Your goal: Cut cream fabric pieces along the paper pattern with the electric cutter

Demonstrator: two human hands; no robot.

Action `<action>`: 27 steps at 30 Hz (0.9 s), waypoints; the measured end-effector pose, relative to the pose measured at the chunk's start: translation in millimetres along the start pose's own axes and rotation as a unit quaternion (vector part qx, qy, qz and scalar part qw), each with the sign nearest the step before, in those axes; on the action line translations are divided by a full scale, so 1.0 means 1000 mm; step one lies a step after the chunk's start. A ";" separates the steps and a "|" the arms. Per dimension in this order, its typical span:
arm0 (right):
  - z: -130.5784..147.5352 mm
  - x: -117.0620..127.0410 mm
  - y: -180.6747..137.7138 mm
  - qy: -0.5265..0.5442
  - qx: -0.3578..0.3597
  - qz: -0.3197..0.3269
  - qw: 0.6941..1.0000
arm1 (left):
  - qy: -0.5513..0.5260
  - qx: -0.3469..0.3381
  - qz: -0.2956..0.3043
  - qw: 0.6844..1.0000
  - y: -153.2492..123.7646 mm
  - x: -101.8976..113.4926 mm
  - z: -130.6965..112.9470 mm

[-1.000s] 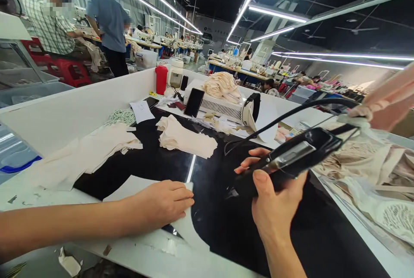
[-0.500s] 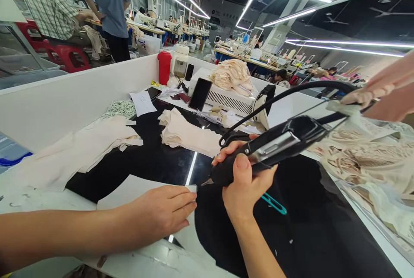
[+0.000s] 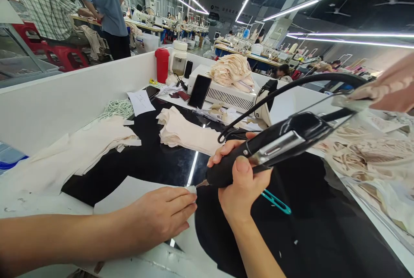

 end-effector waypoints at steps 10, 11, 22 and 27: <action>-0.003 0.000 -0.002 -0.020 0.010 0.000 1.000 | -0.014 0.001 0.006 1.000 0.001 0.000 0.001; -0.003 0.000 -0.002 -0.020 0.012 0.001 1.000 | -0.015 0.004 0.007 1.000 0.000 0.000 0.000; -0.005 0.001 -0.002 -0.027 0.017 -0.004 0.999 | -0.011 0.006 0.020 1.000 -0.004 -0.003 0.001; -0.006 0.001 -0.002 -0.023 0.019 -0.002 1.000 | -0.007 0.011 -0.002 1.000 -0.004 -0.002 0.000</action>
Point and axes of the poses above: each hand's wrist, its own y-axis towards the middle knuckle, its own x-axis out of the back of the hand, z = x × y, the point moved 1 cm from there along y, towards the middle knuckle, and after that the axes turned 4 degrees about -x, right-handed, at the moved point
